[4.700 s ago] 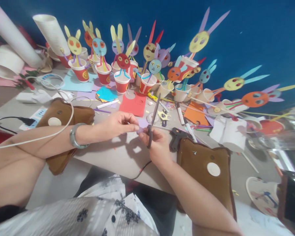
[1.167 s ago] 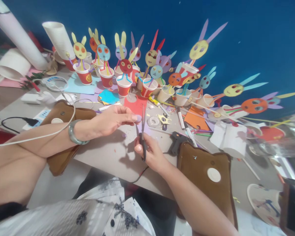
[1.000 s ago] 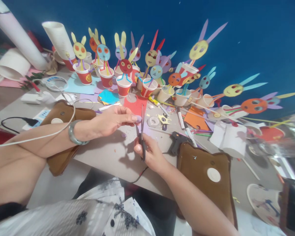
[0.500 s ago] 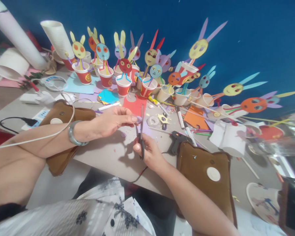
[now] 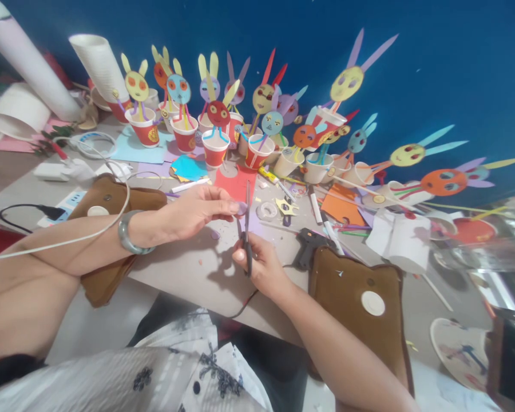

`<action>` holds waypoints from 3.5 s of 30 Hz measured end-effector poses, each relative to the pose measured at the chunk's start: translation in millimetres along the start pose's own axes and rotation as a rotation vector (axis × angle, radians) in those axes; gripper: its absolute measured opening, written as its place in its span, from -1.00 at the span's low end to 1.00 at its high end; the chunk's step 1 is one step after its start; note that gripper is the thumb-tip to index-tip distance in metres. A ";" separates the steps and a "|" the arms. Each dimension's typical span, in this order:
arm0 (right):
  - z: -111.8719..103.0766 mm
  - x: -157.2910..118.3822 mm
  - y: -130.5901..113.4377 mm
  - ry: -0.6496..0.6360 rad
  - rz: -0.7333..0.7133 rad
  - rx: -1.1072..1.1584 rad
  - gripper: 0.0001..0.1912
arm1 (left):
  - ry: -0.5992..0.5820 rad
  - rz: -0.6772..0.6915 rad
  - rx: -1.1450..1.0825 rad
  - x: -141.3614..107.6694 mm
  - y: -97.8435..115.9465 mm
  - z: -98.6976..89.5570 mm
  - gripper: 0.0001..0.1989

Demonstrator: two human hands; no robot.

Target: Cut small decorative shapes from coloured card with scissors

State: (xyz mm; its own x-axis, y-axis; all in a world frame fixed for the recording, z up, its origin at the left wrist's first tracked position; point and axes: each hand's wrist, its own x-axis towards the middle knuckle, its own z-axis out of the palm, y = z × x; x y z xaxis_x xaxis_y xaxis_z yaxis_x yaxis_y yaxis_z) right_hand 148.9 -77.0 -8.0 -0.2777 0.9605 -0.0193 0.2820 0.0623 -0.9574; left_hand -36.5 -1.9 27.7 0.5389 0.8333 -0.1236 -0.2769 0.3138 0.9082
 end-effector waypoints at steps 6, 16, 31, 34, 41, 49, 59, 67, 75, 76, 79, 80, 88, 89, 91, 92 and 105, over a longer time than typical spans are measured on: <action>0.1 -0.1 -0.5 0.007 0.006 0.011 -0.34 | 0.005 0.002 -0.007 -0.2 0.8 0.6 -0.78; -1.2 -0.2 -0.4 0.002 0.017 0.053 -0.34 | -0.030 0.050 0.049 -1.5 3.1 -1.7 -0.75; -10.0 -1.4 10.1 -0.020 0.011 0.044 -0.35 | -0.005 0.125 0.211 -4.6 13.7 -1.3 -0.79; -10.6 -0.9 4.9 -0.027 0.025 0.032 -0.34 | -0.004 0.123 0.203 -3.6 14.6 -1.0 -0.82; -13.0 -0.8 -1.9 -0.035 0.047 -0.009 -0.34 | 0.006 0.132 0.192 -0.5 13.7 -3.6 -0.84; -14.6 0.4 -6.2 -0.036 0.091 -0.015 -0.31 | -0.010 0.135 0.258 0.8 11.5 -11.2 -0.85; -15.3 1.3 -2.2 0.093 0.036 0.006 -0.37 | 0.011 0.118 0.229 0.6 14.0 -6.4 -0.88; -12.8 3.3 12.0 0.329 -0.029 0.259 -0.71 | -0.115 -0.084 0.294 -3.8 0.9 -0.8 -0.85; -6.9 3.8 8.4 0.268 0.070 0.284 -0.72 | -0.240 -0.149 0.452 -6.2 -1.4 -0.1 -0.85; -6.3 3.8 7.4 0.263 0.085 0.275 -0.71 | -0.244 -0.152 0.456 -6.0 -1.3 0.1 -0.85; -4.8 4.3 3.8 0.279 0.098 0.254 -0.68 | -0.218 -0.157 0.443 -4.4 -2.0 1.3 -0.89; -4.4 4.7 2.4 0.296 0.094 0.257 -0.67 | -0.191 -0.156 0.433 -3.6 -2.5 1.7 -0.88; -1.6 7.3 -2.5 0.429 0.079 0.378 -0.71 | -0.125 -0.181 0.339 -1.7 -6.5 3.2 -0.77; -0.8 7.2 -1.8 0.440 0.080 0.398 -0.72 | -0.152 -0.169 0.334 -2.7 -6.6 3.5 -0.82; 0.9 7.0 -0.6 0.446 0.087 0.421 -0.72 | -0.211 -0.138 0.323 -4.9 -6.1 4.3 -0.90; 1.8 6.8 -0.4 0.442 0.090 0.423 -0.72 | -0.230 -0.123 0.315 -5.9 -5.5 4.8 -0.93; 4.2 5.4 1.4 0.366 0.103 0.347 -0.65 | -0.156 -0.123 0.318 -8.3 0.5 9.7 -0.91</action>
State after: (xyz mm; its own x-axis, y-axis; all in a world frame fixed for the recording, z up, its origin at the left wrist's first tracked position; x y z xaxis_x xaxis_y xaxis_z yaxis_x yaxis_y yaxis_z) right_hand 144.0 -72.8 -10.7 0.0927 0.9928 -0.0760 -0.0479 -0.0718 -0.9963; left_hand -33.4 -13.1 33.0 0.6740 0.7113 -0.1995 0.0451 0.2298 0.9722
